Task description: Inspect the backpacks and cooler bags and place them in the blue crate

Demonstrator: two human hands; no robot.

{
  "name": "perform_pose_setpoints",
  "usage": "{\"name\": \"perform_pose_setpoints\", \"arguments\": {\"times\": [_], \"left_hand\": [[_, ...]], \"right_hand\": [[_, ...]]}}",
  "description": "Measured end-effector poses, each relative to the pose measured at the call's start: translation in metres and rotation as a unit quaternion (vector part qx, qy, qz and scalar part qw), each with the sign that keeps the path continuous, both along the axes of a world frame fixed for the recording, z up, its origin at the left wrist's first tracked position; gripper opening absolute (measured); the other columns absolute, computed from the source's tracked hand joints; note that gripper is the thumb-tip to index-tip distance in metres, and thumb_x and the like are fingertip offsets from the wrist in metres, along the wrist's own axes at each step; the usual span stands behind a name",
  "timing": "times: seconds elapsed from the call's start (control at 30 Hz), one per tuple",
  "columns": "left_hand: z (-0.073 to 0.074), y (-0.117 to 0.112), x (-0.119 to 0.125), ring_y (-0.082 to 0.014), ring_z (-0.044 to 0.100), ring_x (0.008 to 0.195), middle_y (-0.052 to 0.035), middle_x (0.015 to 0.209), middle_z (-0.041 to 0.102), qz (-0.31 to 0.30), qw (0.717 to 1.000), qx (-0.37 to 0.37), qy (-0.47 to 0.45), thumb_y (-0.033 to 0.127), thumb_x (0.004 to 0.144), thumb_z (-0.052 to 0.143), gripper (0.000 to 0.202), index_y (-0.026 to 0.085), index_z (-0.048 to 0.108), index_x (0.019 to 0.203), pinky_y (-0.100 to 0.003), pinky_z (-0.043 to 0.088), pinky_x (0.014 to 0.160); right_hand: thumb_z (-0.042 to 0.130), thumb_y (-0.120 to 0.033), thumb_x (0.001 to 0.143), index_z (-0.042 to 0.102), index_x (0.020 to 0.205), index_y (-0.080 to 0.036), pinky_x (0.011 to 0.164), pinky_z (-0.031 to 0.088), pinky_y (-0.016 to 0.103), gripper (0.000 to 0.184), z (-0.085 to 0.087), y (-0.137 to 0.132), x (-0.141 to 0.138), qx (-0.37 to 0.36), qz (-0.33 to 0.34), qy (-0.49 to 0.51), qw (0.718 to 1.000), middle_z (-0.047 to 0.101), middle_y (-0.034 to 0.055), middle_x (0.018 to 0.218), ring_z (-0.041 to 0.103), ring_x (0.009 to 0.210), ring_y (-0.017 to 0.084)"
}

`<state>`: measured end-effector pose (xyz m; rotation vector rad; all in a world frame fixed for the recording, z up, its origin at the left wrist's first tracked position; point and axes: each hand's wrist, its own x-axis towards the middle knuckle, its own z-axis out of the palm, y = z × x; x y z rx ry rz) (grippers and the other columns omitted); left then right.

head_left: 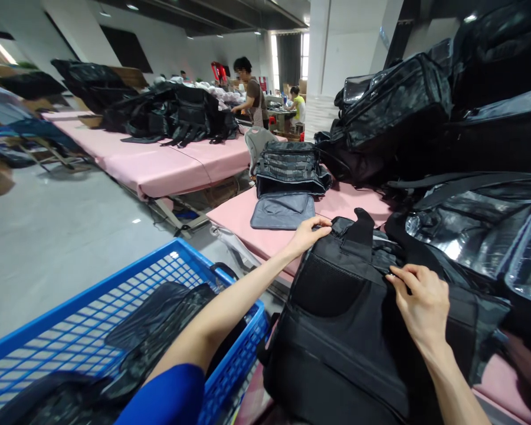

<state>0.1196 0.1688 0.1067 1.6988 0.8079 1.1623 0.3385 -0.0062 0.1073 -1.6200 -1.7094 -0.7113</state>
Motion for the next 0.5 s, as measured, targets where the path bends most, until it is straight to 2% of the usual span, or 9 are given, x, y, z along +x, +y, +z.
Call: {"name": "perform_pose_setpoints", "arguments": {"times": [0.1, 0.23, 0.33, 0.5], "left_hand": [[0.007, -0.014, 0.006, -0.0172, 0.054, 0.092, -0.0033, 0.090, 0.064, 0.041, 0.976, 0.178, 0.115, 0.026, 0.078, 0.065, 0.010, 0.020, 0.072, 0.082, -0.031, 0.034, 0.088], [0.010, -0.029, 0.023, -0.0183, 0.051, 0.093, -0.0029, 0.090, 0.065, 0.011, 0.910, 0.342, 0.234, 0.039, 0.079, 0.065, 0.017, 0.027, 0.073, 0.089, -0.038, 0.027, 0.090], [0.012, -0.032, 0.034, -0.0175, 0.049, 0.091, -0.0027, 0.090, 0.064, -0.008, 0.872, 0.409, 0.269, 0.040, 0.081, 0.062, 0.019, 0.027, 0.071, 0.091, -0.039, 0.025, 0.089], [0.013, -0.035, 0.039, -0.0174, 0.048, 0.089, -0.0054, 0.087, 0.061, -0.039, 0.824, 0.464, 0.322, 0.026, 0.090, 0.049, 0.021, 0.018, 0.067, 0.081, -0.038, 0.027, 0.087]], "right_hand": [[0.056, -0.034, 0.086, 0.067, 0.088, -0.021, 0.067, 0.034, 0.029, 0.018, -0.002, 0.004, 0.001, -0.011, 0.012, 0.040, 0.999, 0.060, 0.0027, 0.082, 0.054, 0.077, 0.015], [0.056, -0.037, 0.086, 0.067, 0.089, -0.020, 0.066, 0.036, 0.029, 0.021, -0.005, 0.006, 0.002, -0.008, -0.002, 0.052, 0.999, 0.061, 0.0035, 0.083, 0.055, 0.078, 0.016], [0.055, -0.038, 0.086, 0.067, 0.091, -0.020, 0.067, 0.036, 0.029, 0.022, -0.007, 0.008, 0.003, -0.014, 0.003, 0.051, 0.999, 0.061, 0.0040, 0.084, 0.055, 0.079, 0.017], [0.054, -0.039, 0.086, 0.067, 0.092, -0.021, 0.067, 0.035, 0.030, 0.023, -0.009, 0.013, 0.000, -0.023, 0.008, 0.048, 0.999, 0.061, 0.0044, 0.084, 0.055, 0.080, 0.017]]}}
